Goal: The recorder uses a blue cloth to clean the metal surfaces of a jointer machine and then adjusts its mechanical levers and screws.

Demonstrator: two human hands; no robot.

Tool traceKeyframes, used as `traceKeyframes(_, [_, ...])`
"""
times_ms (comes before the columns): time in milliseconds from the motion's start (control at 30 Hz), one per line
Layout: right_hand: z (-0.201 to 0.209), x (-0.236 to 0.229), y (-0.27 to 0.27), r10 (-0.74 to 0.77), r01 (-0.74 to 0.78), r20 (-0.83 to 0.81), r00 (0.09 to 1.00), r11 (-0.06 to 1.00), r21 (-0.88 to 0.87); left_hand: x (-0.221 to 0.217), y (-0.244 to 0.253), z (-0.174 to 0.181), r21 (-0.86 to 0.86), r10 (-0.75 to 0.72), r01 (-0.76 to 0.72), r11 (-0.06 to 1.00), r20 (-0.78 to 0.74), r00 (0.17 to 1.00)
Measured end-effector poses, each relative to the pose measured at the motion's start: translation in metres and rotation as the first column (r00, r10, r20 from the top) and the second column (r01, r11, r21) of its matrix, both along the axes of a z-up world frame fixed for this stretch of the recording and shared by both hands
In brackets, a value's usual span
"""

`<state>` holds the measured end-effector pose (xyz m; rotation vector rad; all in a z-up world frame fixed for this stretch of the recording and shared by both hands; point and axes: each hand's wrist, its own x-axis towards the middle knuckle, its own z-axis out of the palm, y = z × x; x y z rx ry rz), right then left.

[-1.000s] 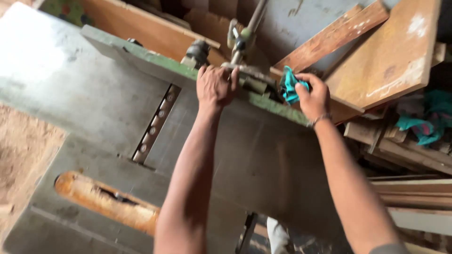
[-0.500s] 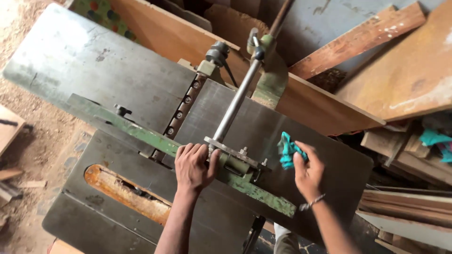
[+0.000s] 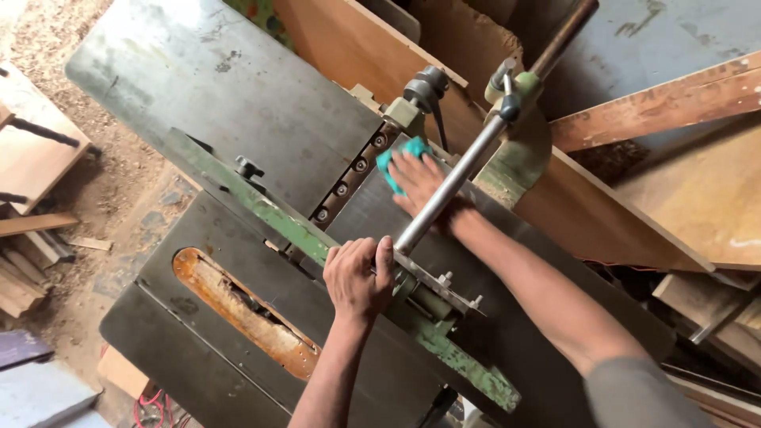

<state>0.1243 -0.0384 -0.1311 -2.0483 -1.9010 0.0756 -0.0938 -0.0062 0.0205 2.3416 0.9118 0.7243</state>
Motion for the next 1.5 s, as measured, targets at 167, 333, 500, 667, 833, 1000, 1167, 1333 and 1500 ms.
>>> traceKeyframes(167, [0.001,0.004,0.007,-0.084,0.088,-0.062,0.995,0.993,0.080,0.000,0.002,0.001,-0.030,0.010,-0.011,0.999,-0.007,1.000])
traceKeyframes(333, [0.021,0.000,-0.091,-0.135,0.160,0.199,0.971,0.980,-0.117,0.002,0.000,0.002,-0.015,0.000,0.000,1.000,0.003,1.000])
traceKeyframes(500, [0.030,-0.012,-0.190,-0.357,0.357,-0.098,0.929,0.934,-0.020,0.000,-0.002,-0.004,0.028,0.015,-0.014,0.999,-0.033,0.999])
traceKeyframes(667, [0.010,0.008,-0.278,-0.504,0.504,-0.026,0.863,0.861,0.070,0.001,-0.003,-0.002,0.014,0.021,-0.020,1.000,-0.055,0.998])
traceKeyframes(833, [-0.013,0.057,-0.422,-0.880,0.841,0.001,0.475,0.453,-0.296,-0.003,-0.004,-0.001,0.038,0.030,-0.030,0.999,0.010,1.000])
traceKeyframes(1000, [0.083,-0.037,-0.366,-0.605,0.919,-0.712,0.357,0.364,0.152,-0.001,-0.004,-0.001,0.035,0.036,-0.040,0.999,0.094,0.995])
traceKeyframes(1167, [0.098,-0.196,-0.251,-0.541,0.886,-0.724,0.429,0.407,0.221,-0.013,-0.012,-0.008,0.043,-0.058,0.049,0.998,0.268,0.962])
traceKeyframes(1333, [0.123,-0.204,-0.231,-0.673,0.904,-0.606,0.424,0.278,0.325,-0.004,-0.019,-0.007,0.038,0.009,-0.019,0.999,0.259,0.966])
traceKeyframes(1500, [0.118,-0.178,-0.229,-0.761,0.859,-0.430,0.486,0.326,0.395,0.025,-0.013,-0.012,0.023,-0.039,0.034,0.999,0.239,0.970])
